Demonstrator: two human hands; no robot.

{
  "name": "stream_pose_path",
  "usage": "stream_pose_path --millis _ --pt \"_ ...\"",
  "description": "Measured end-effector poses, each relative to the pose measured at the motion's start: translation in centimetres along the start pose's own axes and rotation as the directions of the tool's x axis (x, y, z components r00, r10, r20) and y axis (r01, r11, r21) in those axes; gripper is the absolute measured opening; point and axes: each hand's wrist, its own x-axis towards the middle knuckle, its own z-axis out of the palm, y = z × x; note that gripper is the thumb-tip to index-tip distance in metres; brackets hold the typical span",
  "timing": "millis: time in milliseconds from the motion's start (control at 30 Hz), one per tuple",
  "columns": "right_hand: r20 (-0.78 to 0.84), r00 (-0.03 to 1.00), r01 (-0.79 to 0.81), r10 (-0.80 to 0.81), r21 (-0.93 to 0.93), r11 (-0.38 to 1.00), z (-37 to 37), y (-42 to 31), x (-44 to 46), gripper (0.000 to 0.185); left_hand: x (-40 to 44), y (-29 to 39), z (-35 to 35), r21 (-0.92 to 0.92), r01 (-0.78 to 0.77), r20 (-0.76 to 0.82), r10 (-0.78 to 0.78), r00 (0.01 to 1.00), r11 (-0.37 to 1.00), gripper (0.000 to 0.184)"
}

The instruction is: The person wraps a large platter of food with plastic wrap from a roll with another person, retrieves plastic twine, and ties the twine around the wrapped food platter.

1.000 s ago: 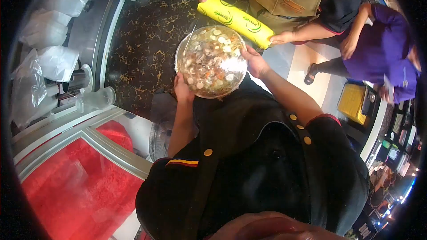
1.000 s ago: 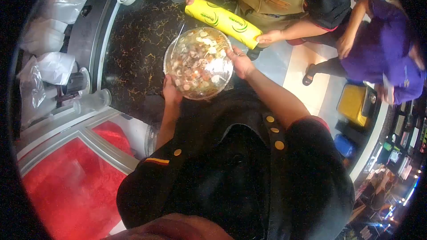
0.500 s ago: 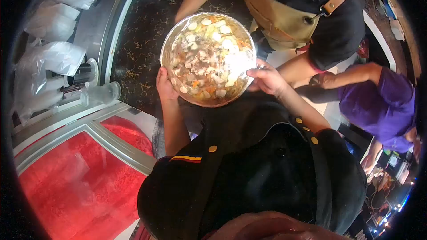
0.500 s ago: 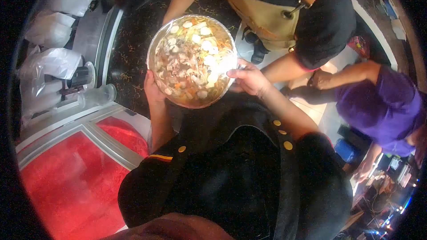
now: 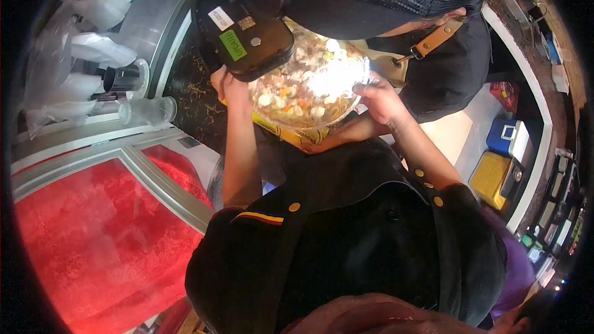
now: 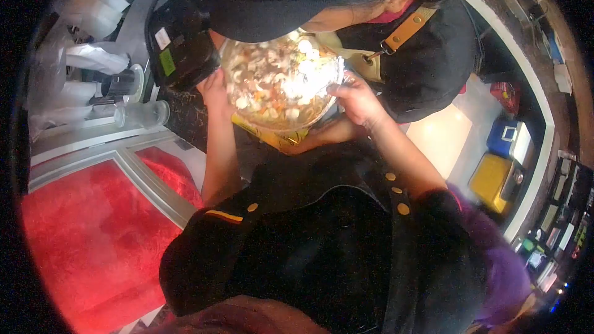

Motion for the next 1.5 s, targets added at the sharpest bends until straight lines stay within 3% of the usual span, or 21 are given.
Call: stream_pose_path --millis 67,167,233,333,667,733,800,900,933,1000,1033,1067,1100,1167,1200,1267,1333,1367,1400,1467,1500 --pt "-0.006 1.0 0.025 -0.025 -0.026 0.999 -0.4 0.5 1.0 0.043 0.9 -0.2 0.7 -0.063 0.295 0.031 -0.294 0.955 0.953 0.036" --pt "-0.124 0.992 -0.049 0.033 -0.128 0.99 -1.2 1.6 1.8 0.045 -0.5 0.9 4.4 -0.364 0.198 -0.112 -0.253 0.961 0.91 0.032" --pt "-0.159 0.987 0.003 -0.016 -0.08 0.997 -1.5 2.3 2.5 0.043 2.7 -4.9 2.9 0.042 0.132 -0.02 -0.131 0.991 0.99 0.037" --pt "-0.317 0.948 -0.073 0.026 -0.137 0.988 -1.8 2.9 3.7 0.04 3.5 -5.7 3.3 0.069 0.17 -0.007 -0.17 0.985 0.983 0.035" --pt "-0.266 0.962 -0.089 0.063 -0.089 0.992 -6.2 6.1 8.5 0.018 2.7 -4.8 6.5 0.269 0.112 0.026 -0.124 0.992 0.956 0.025" --pt "-0.395 0.903 -0.227 0.166 -0.114 0.967 -6.5 6.1 9.5 0.014 2.2 -4.4 6.8 0.311 0.101 0.05 -0.122 0.991 0.945 0.024" --pt "-0.317 0.931 -0.23 0.182 -0.119 0.966 -9.5 7.0 11.6 0.015 2.3 -3.7 6.4 0.36 0.091 0.107 -0.138 0.985 0.929 0.022" --pt "-0.005 0.957 -0.287 0.291 0.162 0.944 -9.7 5.4 11.6 0.032 2.6 0.0 4.9 0.511 0.074 0.243 -0.227 0.943 0.856 0.021" --pt "-0.004 0.956 -0.288 0.292 0.16 0.944 -8.6 4.6 10.9 0.032 2.6 1.8 4.1 0.565 0.053 0.303 -0.267 0.915 0.823 0.021" --pt "-0.078 0.96 -0.219 0.269 0.39 0.894 -3.7 1.6 6.9 0.035 1.6 5.9 2.0 0.615 0.018 0.389 -0.322 0.863 0.789 0.021" --pt "-0.213 0.955 -0.104 0.209 0.416 0.903 -1.1 0.5 4.9 0.035 0.9 7.4 1.0 0.584 0.027 0.366 -0.293 0.883 0.811 0.021" --pt "-0.216 0.954 -0.1 0.206 0.417 0.903 -4.1 1.6 5.9 0.035 0.2 8.4 0.0 0.511 0.058 0.29 -0.235 0.928 0.858 0.021" --pt "0.269 0.945 -0.307 0.186 0.532 0.789 -9.4 3.5 7.8 0.035 -0.3 8.9 -1.0 0.413 0.082 0.19 -0.173 0.966 0.907 0.021" --pt "0.05 0.952 -0.299 0.303 0.386 0.873 -6.1 0.9 5.1 0.034 -0.4 7.6 -4.0 0.183 0.118 -0.082 -0.105 0.991 0.976 0.019" --pt "-0.057 0.94 -0.305 0.335 0.296 0.905 -3.2 -0.9 3.1 0.033 -0.2 6.7 -4.6 0.18 0.115 -0.083 -0.102 0.991 0.977 0.019" --pt "-0.149 0.946 -0.28 0.289 0.075 0.957 0.9 -4.3 -0.4 0.032 1.1 4.3 -5.8 -0.125 -0.002 -0.437 -0.053 0.898 0.992 0.019" --pt "-0.024 1.0 -0.012 0.009 -0.156 0.988 1.9 -7.2 -3.6 0.036 1.4 2.0 -5.6 -0.073 0.048 -0.389 -0.073 0.918 0.996 0.024" --pt "-0.057 0.994 0.075 -0.096 -0.302 0.95 3.7 -9.0 -5.6 0.039 1.1 1.6 -3.9 0.04 0.116 -0.228 -0.104 0.968 0.992 0.029" --pt "-0.007 0.994 0.099 -0.105 -0.296 0.95 3.1 -10.0 -6.5 0.038 1.0 1.0 -2.6 0.163 0.161 -0.065 -0.152 0.986 0.973 0.036" --pt "0.179 0.98 0.115 -0.087 -0.154 0.981 1.1 -11.3 -8.2 0.033 1.6 -0.8 -1.2 0.004 0.228 0.258 -0.221 0.941 0.974 0.046" --pt "0.173 0.98 0.122 -0.095 -0.153 0.981 -1.1 -11.6 -8.8 0.033 1.4 -0.1 0.4 -0.115 0.323 0.268 -0.284 0.921 0.939 0.036"
